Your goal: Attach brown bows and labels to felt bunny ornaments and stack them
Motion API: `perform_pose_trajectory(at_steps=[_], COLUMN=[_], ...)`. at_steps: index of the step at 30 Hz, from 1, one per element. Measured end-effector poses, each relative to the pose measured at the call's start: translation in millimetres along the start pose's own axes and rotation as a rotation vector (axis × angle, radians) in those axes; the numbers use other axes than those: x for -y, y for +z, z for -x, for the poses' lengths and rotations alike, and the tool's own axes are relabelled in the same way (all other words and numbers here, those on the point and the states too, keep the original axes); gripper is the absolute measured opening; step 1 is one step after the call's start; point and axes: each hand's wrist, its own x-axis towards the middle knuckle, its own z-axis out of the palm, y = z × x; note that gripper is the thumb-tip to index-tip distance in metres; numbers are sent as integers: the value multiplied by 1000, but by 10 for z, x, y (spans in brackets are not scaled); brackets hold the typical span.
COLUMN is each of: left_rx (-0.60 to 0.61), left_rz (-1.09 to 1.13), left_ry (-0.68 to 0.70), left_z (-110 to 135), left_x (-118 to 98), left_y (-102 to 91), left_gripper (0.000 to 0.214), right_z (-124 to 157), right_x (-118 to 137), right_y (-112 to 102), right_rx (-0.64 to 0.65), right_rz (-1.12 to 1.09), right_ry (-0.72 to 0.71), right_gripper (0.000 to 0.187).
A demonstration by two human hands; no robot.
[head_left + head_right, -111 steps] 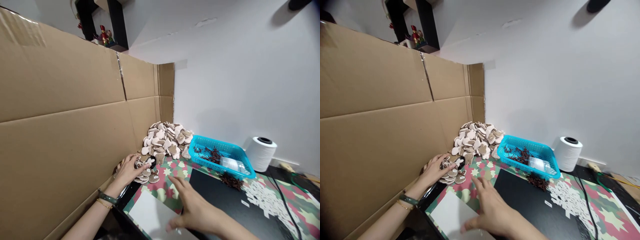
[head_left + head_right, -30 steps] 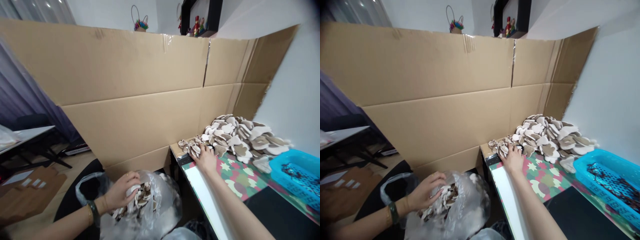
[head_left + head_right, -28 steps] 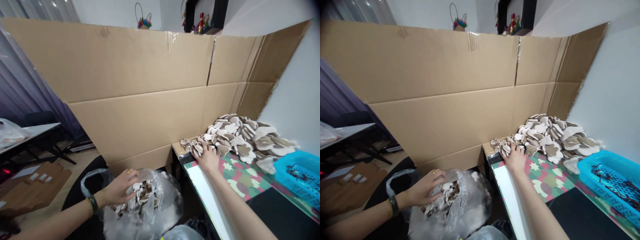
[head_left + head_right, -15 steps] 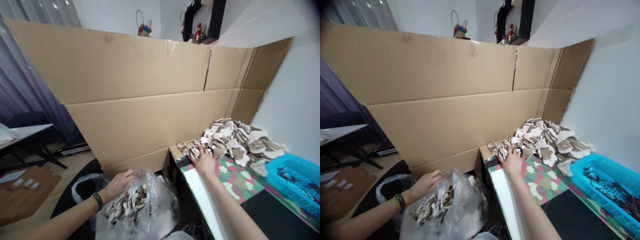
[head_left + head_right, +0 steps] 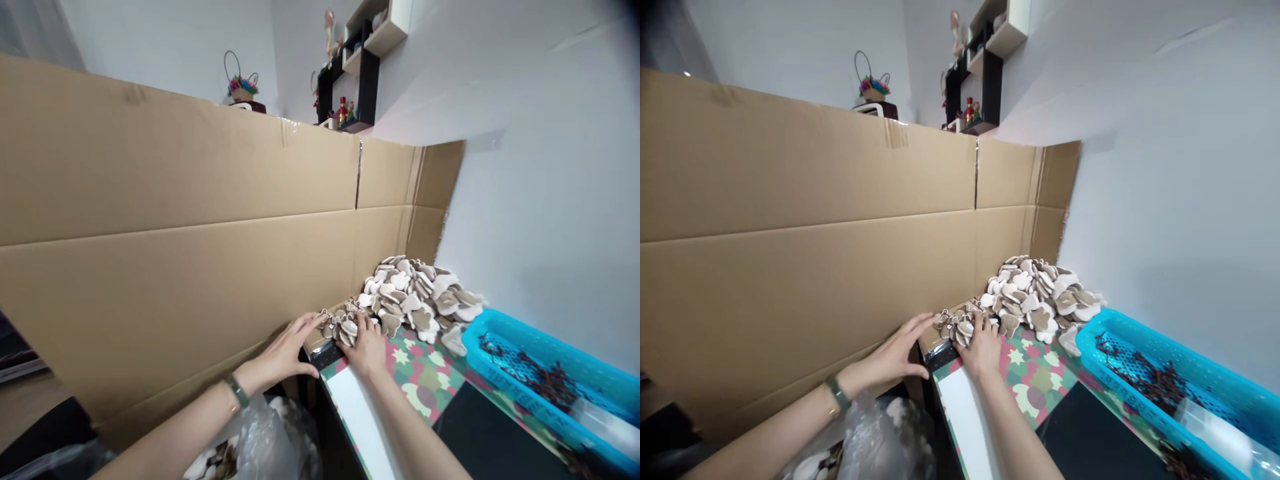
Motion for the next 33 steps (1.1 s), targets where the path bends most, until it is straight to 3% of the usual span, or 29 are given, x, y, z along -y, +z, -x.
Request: perform_pose_trajectory(at_steps=[2,4,9,14,19,23,28,33], left_rx=[93,153,102,23,-90,-281,-532,-679], left_rz=[12,84,223,297,445,604,824,1035], left_ry=[29,42,-8,-45,-93,-149,-235,-236], left_z=[-439,-792,-1218,-1353,-1392,-1352,-1350,-1402], left_x=[83,184,256,140,57,-45,-249,-462], left_y=[117,217,471,721,816,956,1185,1222], left_gripper=[130,134,77,58,48,47,49,42], right_z=[1,-3,-30,-66,-96,-84,-63,-67], right_x=[9,14,4,-13,-14,-29,-87,-133], right_y=[-9,-7,47,93,91,95,105,36], right_rx=[4,5,-5,-29,-52,-96,-174,-288], right_rz=[-17,-37,-86,-115,-137,-206,-461,-602], right_ry=[11,30,60,40,43,43,-6,-66], right_gripper=[98,105,110,117,114,97,85,76])
